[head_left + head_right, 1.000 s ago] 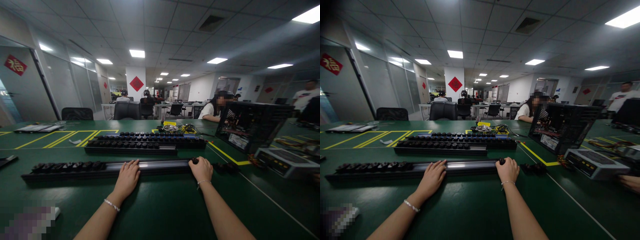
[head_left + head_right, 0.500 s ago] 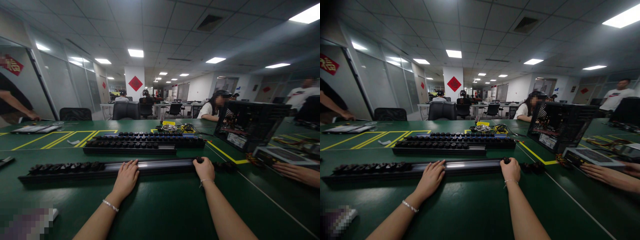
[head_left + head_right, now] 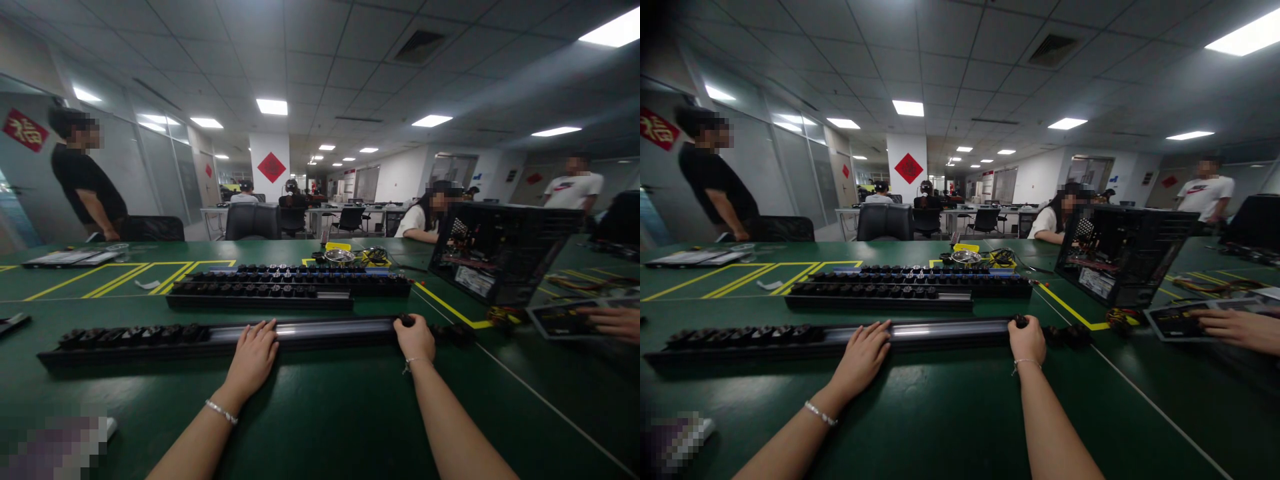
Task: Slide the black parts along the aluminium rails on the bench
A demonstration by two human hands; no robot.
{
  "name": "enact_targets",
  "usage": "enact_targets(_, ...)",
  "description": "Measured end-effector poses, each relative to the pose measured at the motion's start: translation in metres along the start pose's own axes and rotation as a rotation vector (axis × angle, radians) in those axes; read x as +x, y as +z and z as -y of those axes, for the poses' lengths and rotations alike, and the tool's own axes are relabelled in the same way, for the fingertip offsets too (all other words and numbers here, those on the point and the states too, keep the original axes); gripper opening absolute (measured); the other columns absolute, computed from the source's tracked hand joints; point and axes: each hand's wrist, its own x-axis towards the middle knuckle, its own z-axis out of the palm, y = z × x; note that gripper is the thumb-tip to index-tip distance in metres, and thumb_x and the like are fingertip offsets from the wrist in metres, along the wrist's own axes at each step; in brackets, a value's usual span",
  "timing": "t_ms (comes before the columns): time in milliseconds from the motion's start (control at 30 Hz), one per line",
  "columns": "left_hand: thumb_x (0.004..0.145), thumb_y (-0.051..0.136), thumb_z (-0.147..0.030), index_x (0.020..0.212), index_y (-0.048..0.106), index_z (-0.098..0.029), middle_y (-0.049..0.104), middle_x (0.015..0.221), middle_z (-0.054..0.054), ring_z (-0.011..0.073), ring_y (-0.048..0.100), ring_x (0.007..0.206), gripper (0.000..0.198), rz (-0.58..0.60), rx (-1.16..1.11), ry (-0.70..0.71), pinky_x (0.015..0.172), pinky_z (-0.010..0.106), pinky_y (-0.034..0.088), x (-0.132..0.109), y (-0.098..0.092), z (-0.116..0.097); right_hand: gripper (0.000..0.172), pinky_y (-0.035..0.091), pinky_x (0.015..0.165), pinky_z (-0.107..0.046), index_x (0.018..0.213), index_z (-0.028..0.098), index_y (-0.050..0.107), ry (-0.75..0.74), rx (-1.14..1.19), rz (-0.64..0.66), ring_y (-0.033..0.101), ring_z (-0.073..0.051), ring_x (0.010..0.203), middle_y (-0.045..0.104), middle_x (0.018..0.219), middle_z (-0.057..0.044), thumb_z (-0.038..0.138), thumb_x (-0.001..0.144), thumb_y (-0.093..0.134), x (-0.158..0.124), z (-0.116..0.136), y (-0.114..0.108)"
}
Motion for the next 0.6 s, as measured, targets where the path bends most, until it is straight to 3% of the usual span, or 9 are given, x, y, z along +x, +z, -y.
enact_targets(300, 0.086, 0.037, -0.031, 0.097, 0.061, -0.025, 0.052, 0.129, 0.003, 0.0220, 0.043, 0.121, 0.027, -0.017, -0.011, 0.013, 0.105, 0.048, 0.026, 0.000, 0.001, 0.000, 0.046, 0.045, 0.067, -0.035, 0.113, 0.020, 0.053, 0.038, 0.050, 0.020, 0.058, -0.027, 0.089, 0.061, 0.102, -0.013, 0.046, 0.076, 0.043, 0.008, -0.007, 0.001)
enact_targets(533, 0.086, 0.038, -0.037, 0.129, 0.042, -0.020, 0.042, 0.138, 0.010, 0.0245, 0.030, 0.130, 0.047, -0.203, 0.081, -0.157, 0.106, 0.050, 0.020, 0.002, -0.004, 0.003, 0.046, 0.045, 0.071, -0.036, 0.115, 0.020, 0.052, 0.063, 0.053, 0.005, 0.058, -0.028, 0.092, 0.061, 0.105, -0.013, 0.044, 0.077, 0.042, 0.012, -0.009, -0.001)
enact_targets(600, 0.086, 0.036, -0.038, 0.128, 0.043, -0.022, 0.045, 0.135, 0.009, 0.0247, 0.033, 0.128, 0.046, -0.170, 0.089, -0.170, 0.105, 0.053, 0.018, 0.001, -0.004, 0.004, 0.046, 0.045, 0.073, -0.036, 0.115, 0.019, 0.053, 0.058, 0.054, -0.011, 0.058, -0.029, 0.093, 0.061, 0.106, -0.014, 0.043, 0.077, 0.042, 0.013, -0.010, -0.001)
